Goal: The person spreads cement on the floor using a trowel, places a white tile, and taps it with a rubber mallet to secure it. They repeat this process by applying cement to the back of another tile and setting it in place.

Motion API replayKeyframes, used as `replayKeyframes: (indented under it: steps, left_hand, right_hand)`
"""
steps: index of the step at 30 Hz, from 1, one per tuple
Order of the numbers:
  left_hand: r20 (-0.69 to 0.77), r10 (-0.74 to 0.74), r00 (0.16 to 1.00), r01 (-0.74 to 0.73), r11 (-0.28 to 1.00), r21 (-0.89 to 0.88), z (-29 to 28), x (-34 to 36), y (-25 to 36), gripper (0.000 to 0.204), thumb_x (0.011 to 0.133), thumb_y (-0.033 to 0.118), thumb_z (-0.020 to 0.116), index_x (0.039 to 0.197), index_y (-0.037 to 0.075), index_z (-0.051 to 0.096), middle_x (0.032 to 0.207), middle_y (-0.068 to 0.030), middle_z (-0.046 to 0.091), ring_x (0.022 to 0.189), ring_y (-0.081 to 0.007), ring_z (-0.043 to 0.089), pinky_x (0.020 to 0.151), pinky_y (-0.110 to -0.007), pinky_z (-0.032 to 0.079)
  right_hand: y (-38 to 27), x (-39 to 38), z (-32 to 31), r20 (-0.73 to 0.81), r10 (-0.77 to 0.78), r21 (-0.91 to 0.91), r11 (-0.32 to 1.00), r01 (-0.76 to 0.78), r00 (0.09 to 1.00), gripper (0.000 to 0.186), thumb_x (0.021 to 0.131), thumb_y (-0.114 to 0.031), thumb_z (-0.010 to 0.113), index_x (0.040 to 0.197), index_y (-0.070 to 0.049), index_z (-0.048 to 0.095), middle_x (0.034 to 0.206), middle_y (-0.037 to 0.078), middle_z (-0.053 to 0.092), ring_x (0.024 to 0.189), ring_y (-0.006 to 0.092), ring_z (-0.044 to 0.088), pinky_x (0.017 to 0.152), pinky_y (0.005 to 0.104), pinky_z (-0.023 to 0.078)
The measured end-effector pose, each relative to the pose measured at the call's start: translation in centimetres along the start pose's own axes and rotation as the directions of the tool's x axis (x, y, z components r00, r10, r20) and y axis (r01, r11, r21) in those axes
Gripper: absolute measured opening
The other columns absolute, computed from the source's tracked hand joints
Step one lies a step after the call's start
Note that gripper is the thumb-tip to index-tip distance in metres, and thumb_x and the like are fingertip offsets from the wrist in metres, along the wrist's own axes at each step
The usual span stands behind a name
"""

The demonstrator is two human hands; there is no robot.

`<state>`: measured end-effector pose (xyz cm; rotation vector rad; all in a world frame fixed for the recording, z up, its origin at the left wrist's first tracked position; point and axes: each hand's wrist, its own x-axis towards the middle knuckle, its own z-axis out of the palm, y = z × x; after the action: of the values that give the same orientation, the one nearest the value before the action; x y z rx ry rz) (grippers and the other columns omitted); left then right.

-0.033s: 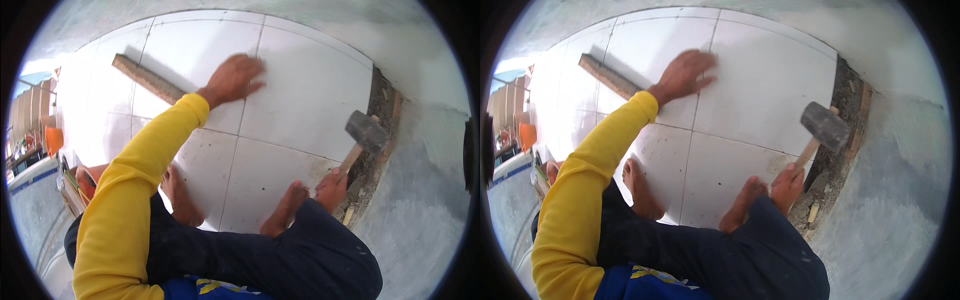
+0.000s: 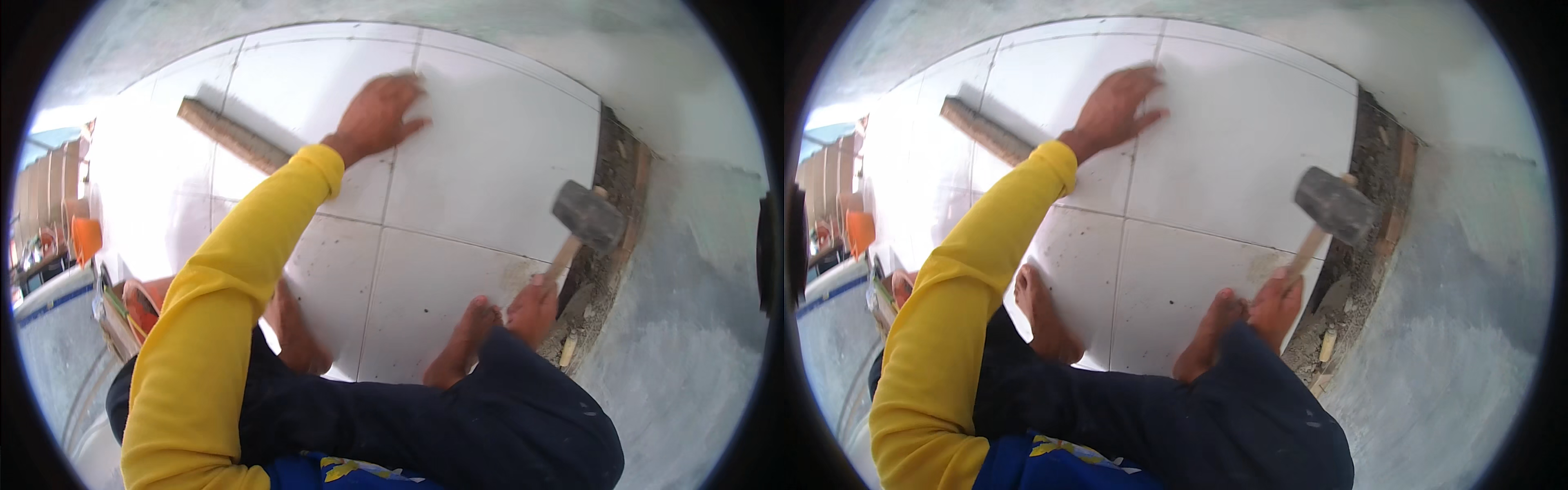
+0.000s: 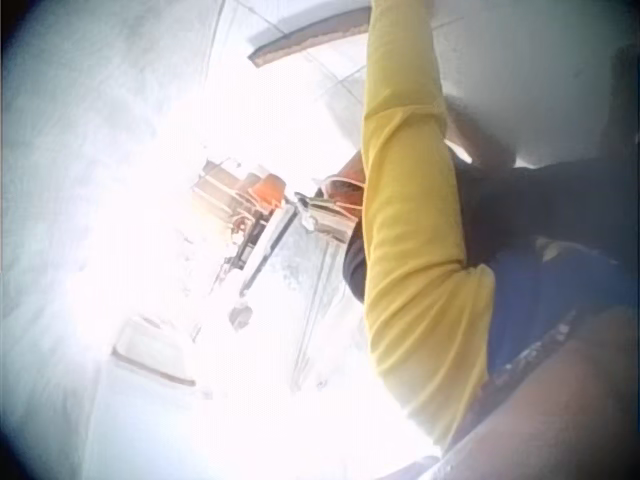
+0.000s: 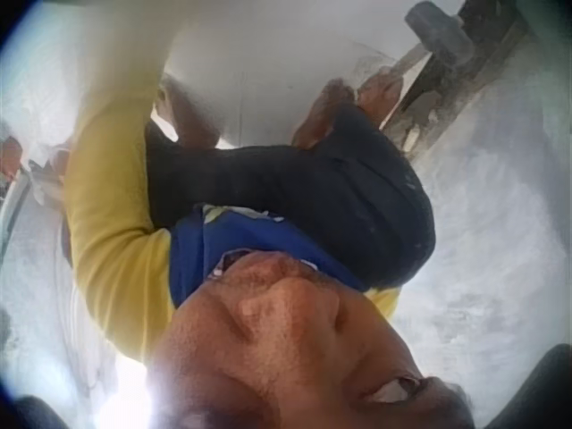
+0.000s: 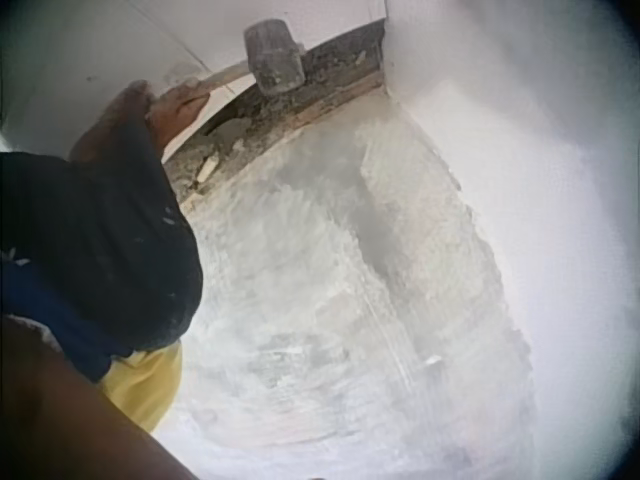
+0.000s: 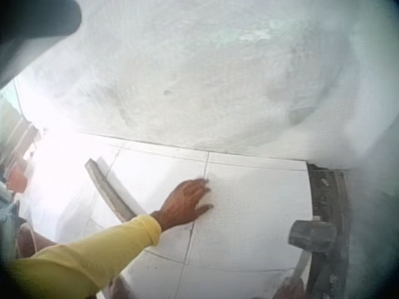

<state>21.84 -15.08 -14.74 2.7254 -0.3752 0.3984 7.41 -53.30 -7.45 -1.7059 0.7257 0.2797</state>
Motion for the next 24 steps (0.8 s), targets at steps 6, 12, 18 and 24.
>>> replayKeyframes:
  steps: [6, 12, 18, 24]
  left_hand:
    - [0.076, -0.203, 0.976, 0.194, 0.974, 0.116, 1.1, 5.8, -3.6, 0.038, 0.106, 0.042, 0.062, 0.116, 0.005, 0.063, 0.124, -0.0143, 0.071, 0.126, -0.0331, 0.062, 0.123, -0.051, 0.034]
    - [-0.034, -0.142, 0.989, 0.144, 0.986, 0.078, 0.5, 5.1, -1.1, 0.028, 0.102, 0.032, 0.071, 0.105, 0.005, 0.064, 0.099, -0.0123, 0.074, 0.104, -0.0346, 0.067, 0.1, -0.048, 0.051]
    - [0.001, -0.185, 0.983, 0.185, 0.982, 0.026, 1.1, 4.4, -1.1, 0.028, 0.102, 0.031, 0.071, 0.107, 0.004, 0.064, 0.107, -0.0136, 0.073, 0.107, -0.0358, 0.066, 0.095, -0.047, 0.052]
    - [-0.004, -0.211, 0.977, 0.211, 0.976, 0.044, 2.0, 4.6, -1.0, 0.028, 0.1, 0.029, 0.073, 0.11, 0.004, 0.064, 0.112, -0.0141, 0.069, 0.112, -0.0358, 0.064, 0.095, -0.047, 0.052]
  right_hand:
    - [4.1, -1.1, -1.1, 0.323, 0.008, -0.211, 0.975, 0.064, 0.947, 0.033, 0.107, -0.035, 0.063, 0.112, -0.002, 0.059, 0.069, 0.006, 0.061, 0.058, 0.0132, 0.057, 0.054, 0.0334, 0.047]
    - [3.1, -0.9, -1.9, 0.46, -0.101, -0.344, 0.896, 0.282, 0.882, 0.043, 0.105, -0.042, 0.064, 0.115, 0.001, 0.061, 0.073, 0.018, 0.069, 0.065, 0.0278, 0.071, 0.062, 0.0403, 0.054]
    - [2.3, -1.0, -2.0, 0.495, -0.03, -0.339, 0.913, 0.225, 0.868, 0.046, 0.105, -0.043, 0.064, 0.118, 0.001, 0.061, 0.073, 0.017, 0.07, 0.065, 0.0303, 0.072, 0.063, 0.0411, 0.055]
    - [2.6, -1.4, -1.8, 0.431, 0.024, -0.408, 0.897, 0.172, 0.902, 0.043, 0.102, -0.041, 0.069, 0.118, -0.001, 0.063, 0.083, 0.019, 0.072, 0.078, 0.0325, 0.073, 0.073, 0.0441, 0.056]
